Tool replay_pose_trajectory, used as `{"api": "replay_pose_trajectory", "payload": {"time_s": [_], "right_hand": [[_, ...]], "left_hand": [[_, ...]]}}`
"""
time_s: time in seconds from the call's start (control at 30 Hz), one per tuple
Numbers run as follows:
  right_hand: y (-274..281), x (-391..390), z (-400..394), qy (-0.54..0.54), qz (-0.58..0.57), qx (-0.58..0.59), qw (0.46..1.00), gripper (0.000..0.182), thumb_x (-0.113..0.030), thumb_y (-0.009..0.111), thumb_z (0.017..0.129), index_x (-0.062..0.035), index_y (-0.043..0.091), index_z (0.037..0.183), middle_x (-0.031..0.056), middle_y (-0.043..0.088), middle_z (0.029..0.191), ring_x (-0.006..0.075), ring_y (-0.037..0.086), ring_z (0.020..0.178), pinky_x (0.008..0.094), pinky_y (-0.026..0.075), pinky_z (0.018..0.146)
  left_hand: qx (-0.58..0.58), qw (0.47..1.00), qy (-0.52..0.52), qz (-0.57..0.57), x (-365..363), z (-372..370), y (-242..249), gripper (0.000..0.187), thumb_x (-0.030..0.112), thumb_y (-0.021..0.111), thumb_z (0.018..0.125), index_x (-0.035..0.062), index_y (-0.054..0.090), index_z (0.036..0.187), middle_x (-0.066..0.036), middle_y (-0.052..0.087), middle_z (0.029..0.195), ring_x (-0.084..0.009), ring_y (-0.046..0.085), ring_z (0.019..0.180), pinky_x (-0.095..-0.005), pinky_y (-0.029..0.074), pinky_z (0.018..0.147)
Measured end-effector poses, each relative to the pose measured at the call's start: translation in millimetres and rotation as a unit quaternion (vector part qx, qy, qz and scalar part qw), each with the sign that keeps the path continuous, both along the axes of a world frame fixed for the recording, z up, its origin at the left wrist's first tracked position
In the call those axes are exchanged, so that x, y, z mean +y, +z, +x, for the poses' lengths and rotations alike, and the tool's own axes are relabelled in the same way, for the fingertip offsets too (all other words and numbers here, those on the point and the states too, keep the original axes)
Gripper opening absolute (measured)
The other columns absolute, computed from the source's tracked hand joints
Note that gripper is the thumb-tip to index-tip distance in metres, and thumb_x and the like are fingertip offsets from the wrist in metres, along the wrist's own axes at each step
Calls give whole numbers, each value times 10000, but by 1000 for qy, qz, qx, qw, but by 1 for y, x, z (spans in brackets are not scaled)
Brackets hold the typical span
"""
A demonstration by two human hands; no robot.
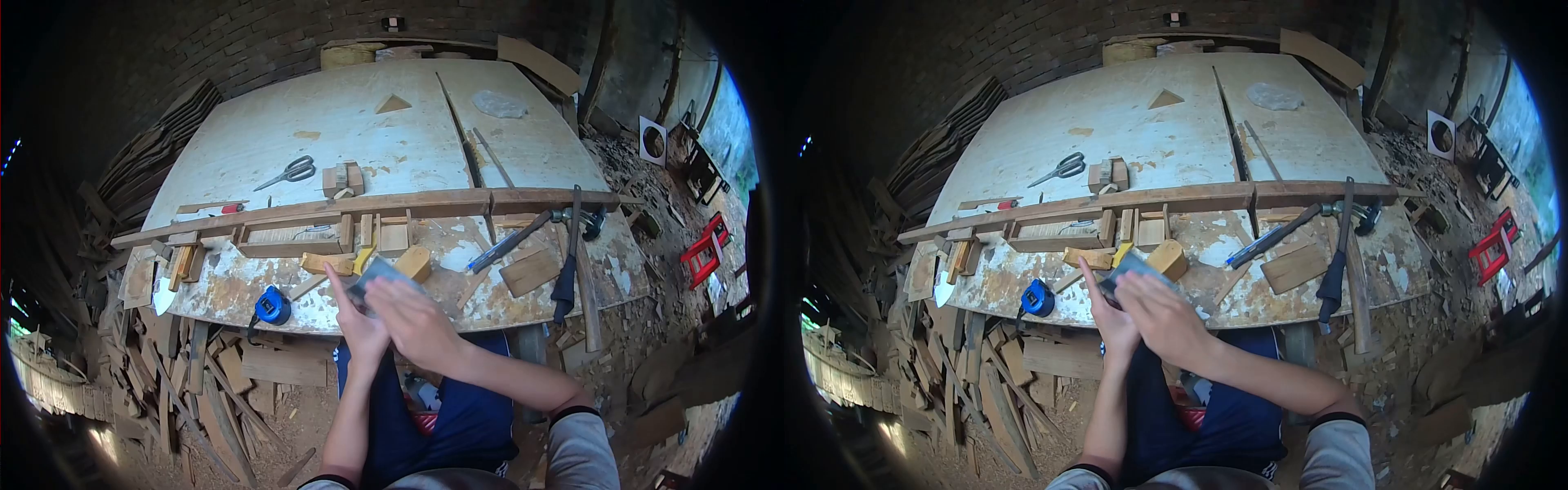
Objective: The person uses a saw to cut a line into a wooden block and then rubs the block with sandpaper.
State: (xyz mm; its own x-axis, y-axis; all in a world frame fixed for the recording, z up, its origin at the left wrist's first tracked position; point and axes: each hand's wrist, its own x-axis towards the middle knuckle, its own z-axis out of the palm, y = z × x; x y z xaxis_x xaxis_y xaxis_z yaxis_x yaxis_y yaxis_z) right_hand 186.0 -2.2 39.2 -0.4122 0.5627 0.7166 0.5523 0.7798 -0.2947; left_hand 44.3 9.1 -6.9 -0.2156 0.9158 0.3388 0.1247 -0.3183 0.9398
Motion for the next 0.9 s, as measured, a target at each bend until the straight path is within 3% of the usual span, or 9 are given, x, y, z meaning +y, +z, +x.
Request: {"api": "replay_pose_trajectory", "payload": {"time_s": [0.13,0.27,0.37,0.4,0.5,0.63,0.67,0.77,0.9], "right_hand": [[3,42,32,-97,-80,62,990,369,-44,663,1006,66,719,1354,263,766,1358,421,715,1343,539,566,1158],[2,1,-3,4,-21,27,999,355,-40,656,1020,73,724,1350,271,766,1363,410,739,1318,527,557,1186],[7,12,13,-18,-67,51,996,317,-29,640,1068,62,740,1354,239,776,1374,396,721,1362,524,526,1230],[4,19,18,-43,-79,66,994,319,-23,645,1067,57,734,1363,236,771,1385,406,717,1360,535,526,1227],[15,19,24,-41,-63,49,996,321,-47,642,1080,79,712,1366,259,760,1383,432,709,1348,543,531,1210],[11,24,27,-42,-71,62,995,336,-81,644,1098,66,704,1395,261,756,1388,433,696,1358,550,513,1224],[8,27,28,-40,-69,59,995,337,-85,641,1101,63,703,1398,263,755,1388,434,696,1357,549,513,1224],[5,33,29,-46,-75,59,994,338,-95,632,1109,56,703,1404,267,755,1384,436,696,1354,544,513,1224],[9,38,28,-102,-206,58,972,355,-78,623,1100,58,688,1422,279,746,1388,452,683,1364,537,507,1230]], "left_hand": [[7,1000,5,-7,-2,2,4,1392,38,946,866,67,-61,1827,-215,832,1195,-256,801,1142,-382,626,1061],[42,999,28,6,-4,-3,8,1317,44,935,884,61,23,1834,-198,832,1155,-239,797,1098,-386,639,1028],[68,997,-8,37,4,-3,4,1266,54,937,886,54,100,1835,-147,818,1067,-203,779,993,-360,645,969],[95,995,11,20,1,-3,11,1187,77,938,887,37,206,1821,-103,783,982,-167,741,892,-330,643,883],[111,994,-14,8,1,-3,21,1097,109,940,882,16,326,1786,-96,768,955,-142,727,860,-319,632,814],[188,977,-44,-91,0,0,31,743,195,874,952,-32,604,1606,-160,755,924,-204,728,767,-347,613,746],[201,979,-27,-16,5,2,19,644,219,854,970,-45,667,1526,-239,770,1063,-346,769,907,-418,620,867],[303,943,19,139,11,-5,12,784,224,915,907,-56,608,1572,-290,741,1284,-448,728,1165,-493,579,1029],[263,952,-73,139,9,-13,17,1168,214,988,816,-43,329,1746,-261,705,1378,-415,684,1275,-499,543,1119]]}}
